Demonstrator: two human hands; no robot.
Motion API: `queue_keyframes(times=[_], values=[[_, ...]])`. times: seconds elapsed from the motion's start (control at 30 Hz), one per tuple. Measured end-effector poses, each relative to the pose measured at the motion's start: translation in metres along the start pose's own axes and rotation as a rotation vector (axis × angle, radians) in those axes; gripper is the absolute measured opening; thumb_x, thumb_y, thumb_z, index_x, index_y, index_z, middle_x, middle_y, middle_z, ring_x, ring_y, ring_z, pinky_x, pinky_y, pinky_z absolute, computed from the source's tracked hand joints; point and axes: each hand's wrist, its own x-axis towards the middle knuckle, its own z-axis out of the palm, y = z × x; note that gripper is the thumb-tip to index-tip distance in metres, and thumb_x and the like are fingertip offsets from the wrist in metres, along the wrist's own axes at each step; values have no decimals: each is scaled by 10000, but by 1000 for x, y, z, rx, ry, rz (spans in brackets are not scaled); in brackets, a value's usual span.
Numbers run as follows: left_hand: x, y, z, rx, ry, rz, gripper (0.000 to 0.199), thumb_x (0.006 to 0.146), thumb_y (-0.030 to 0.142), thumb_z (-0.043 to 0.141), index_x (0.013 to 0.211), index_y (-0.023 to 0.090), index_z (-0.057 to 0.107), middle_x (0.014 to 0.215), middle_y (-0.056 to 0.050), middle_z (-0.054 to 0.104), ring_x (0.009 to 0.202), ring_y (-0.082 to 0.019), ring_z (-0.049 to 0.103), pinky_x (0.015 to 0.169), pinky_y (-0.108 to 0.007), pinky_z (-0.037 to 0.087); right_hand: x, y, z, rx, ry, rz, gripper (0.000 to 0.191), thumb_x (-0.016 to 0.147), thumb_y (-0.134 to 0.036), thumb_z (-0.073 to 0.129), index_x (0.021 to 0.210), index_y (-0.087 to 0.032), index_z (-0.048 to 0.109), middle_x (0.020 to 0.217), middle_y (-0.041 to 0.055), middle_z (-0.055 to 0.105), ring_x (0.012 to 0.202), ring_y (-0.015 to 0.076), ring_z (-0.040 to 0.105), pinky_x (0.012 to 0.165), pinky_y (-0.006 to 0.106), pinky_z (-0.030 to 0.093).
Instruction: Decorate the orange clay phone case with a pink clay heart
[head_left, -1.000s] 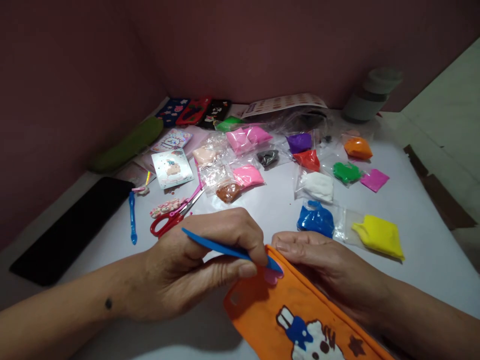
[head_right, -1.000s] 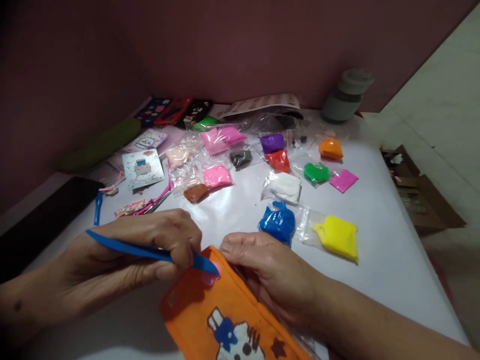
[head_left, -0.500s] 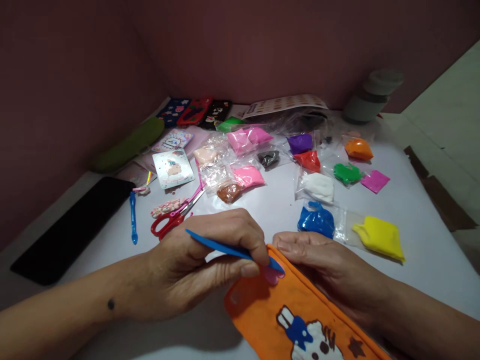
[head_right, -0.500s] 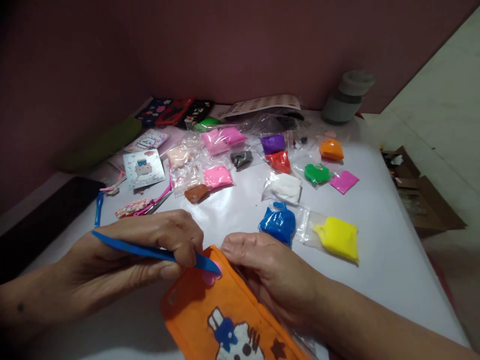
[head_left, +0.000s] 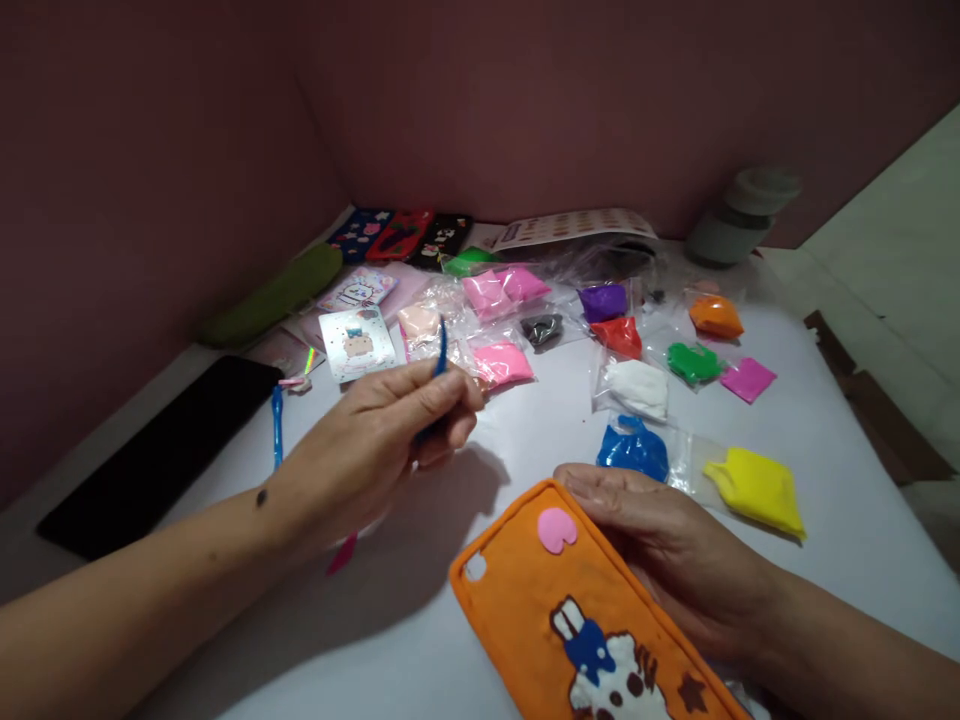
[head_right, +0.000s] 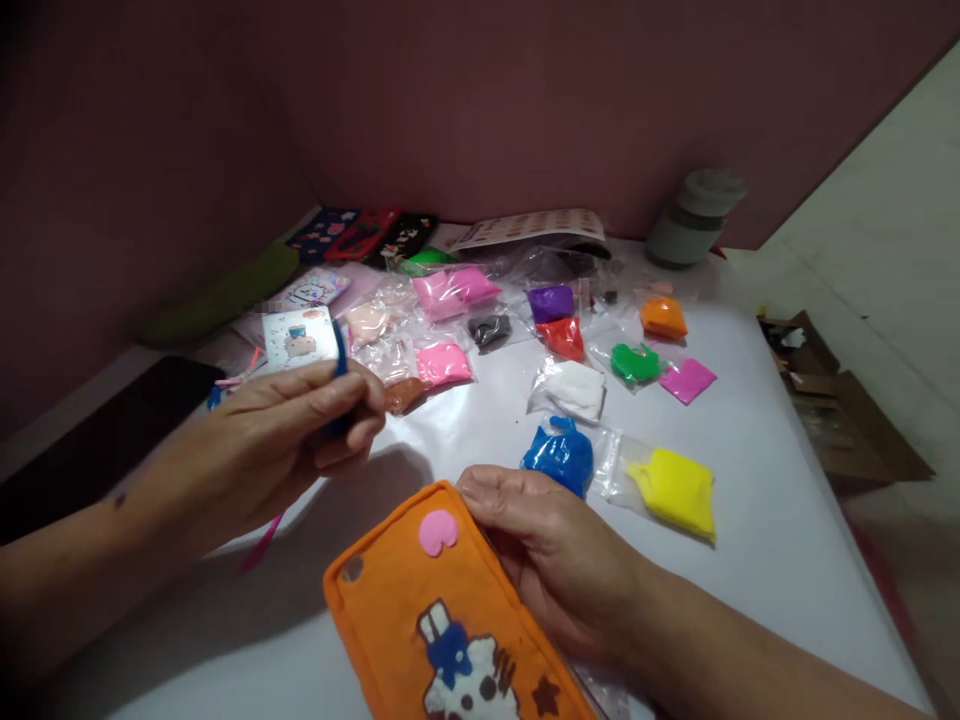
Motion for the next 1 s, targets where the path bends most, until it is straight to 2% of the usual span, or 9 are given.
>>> queue_keyframes(times=[0.03, 0.1, 0.23, 0.3, 0.47, 0.63, 0.8, 1.0], values=[[0, -1, 0, 41, -24, -66, 236, 910, 327, 571, 765, 148, 621, 590, 27, 468, 513, -63, 335, 459, -166, 249, 0, 0, 0, -3, 9, -6, 188, 792, -173, 714, 665, -134, 580, 647, 8, 624, 593, 86, 594, 587, 185, 456], [-1, -4, 2, 137, -101, -176, 264, 902, 381, 582, 817, 138, 637, 588, 43, 413, 511, -63, 291, 459, -175, 215, 1, 1, 1, -9, 24, -20, 189, 792, -176, 716, 670, -135, 577, 653, 8, 619, 603, 89, 593, 596, 190, 458], [-4, -7, 4, 203, -295, -284, 341, 862, 470, 605, 777, 140, 601, 648, 34, 432, 562, -82, 321, 517, -210, 263, 3, 1, 1, -25, 65, -50, 171, 781, -212, 738, 725, -138, 594, 688, 3, 603, 650, 103, 591, 653, 221, 472], [-5, -7, 4, 188, -348, -322, 351, 850, 485, 610, 771, 144, 590, 636, 36, 433, 559, -86, 319, 532, -222, 266, 3, 2, 1, -24, 65, -67, 158, 778, -215, 745, 756, -139, 607, 705, -1, 601, 667, 101, 587, 685, 227, 475], [-4, -6, 3, 167, -369, -360, 369, 827, 486, 639, 722, 142, 557, 606, 39, 431, 550, -82, 315, 520, -218, 223, 3, 2, 2, -49, 74, -101, 142, 778, -223, 747, 758, -153, 624, 751, 9, 615, 738, 123, 605, 732, 248, 482], [-6, -7, 4, 128, -345, -387, 343, 826, 467, 637, 748, 144, 550, 616, 47, 425, 527, -69, 265, 520, -229, 189, 1, 0, 2, -70, 94, -128, 161, 778, -275, 732, 742, -145, 645, 720, 6, 598, 686, 111, 563, 712, 241, 467], [-6, -6, 3, 149, -381, -410, 378, 828, 499, 624, 716, 162, 495, 605, 51, 416, 510, -69, 258, 505, -238, 178, -5, 1, 1, -280, 86, -111, 162, 773, -282, 714, 866, -159, 665, 749, 29, 643, 677, 143, 599, 676, 275, 463], [-6, -4, 3, 170, -386, -431, 370, 832, 495, 622, 726, 162, 501, 603, 50, 446, 506, -64, 292, 482, -215, 192, -8, 2, 9, -390, 130, -95, 223, 730, -329, 770, 826, -180, 635, 664, -7, 610, 598, 127, 587, 615, 266, 458]])
